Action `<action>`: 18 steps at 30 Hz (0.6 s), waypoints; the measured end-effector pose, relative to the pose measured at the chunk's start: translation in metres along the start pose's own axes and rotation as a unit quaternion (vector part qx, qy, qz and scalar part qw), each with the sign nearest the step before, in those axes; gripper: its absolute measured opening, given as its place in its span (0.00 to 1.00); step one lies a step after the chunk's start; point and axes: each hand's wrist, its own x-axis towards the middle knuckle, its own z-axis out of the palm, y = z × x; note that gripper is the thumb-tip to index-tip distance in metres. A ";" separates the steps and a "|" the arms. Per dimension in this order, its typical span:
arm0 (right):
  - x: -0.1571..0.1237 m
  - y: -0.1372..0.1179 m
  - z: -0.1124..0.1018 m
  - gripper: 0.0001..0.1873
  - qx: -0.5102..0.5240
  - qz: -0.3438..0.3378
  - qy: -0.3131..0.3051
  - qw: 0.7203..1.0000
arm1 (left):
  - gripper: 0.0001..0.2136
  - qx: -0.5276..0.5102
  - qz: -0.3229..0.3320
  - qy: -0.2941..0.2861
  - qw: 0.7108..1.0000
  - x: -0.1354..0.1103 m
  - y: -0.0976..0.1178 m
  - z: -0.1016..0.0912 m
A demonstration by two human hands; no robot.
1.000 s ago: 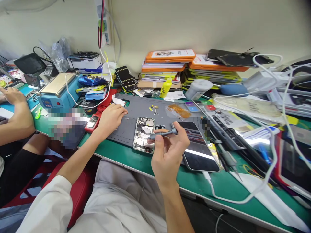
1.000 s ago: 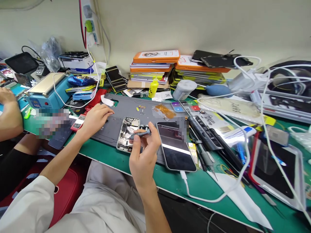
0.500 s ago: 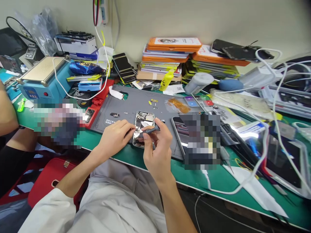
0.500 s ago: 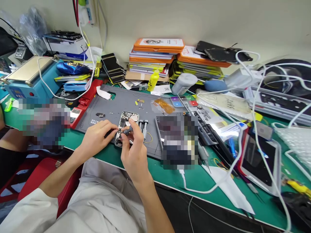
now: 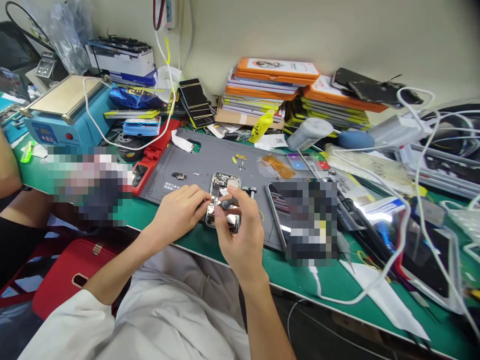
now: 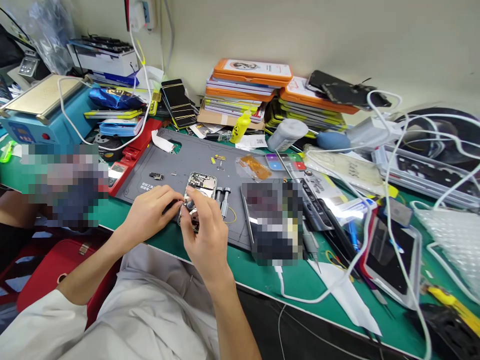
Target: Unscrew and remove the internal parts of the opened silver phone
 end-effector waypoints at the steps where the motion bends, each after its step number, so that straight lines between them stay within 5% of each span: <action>1: 0.000 -0.001 -0.001 0.31 0.017 0.004 -0.004 1.000 | 0.12 -0.005 -0.001 0.001 1.000 0.000 0.000 0.000; 12: -0.005 0.000 0.001 0.37 0.016 0.013 0.026 0.999 | 0.08 -0.141 -0.003 -0.005 0.990 -0.002 -0.007 -0.005; 18: -0.005 -0.002 0.004 0.34 0.078 0.125 0.052 0.988 | 0.07 -0.183 0.007 -0.056 0.981 -0.001 -0.013 -0.012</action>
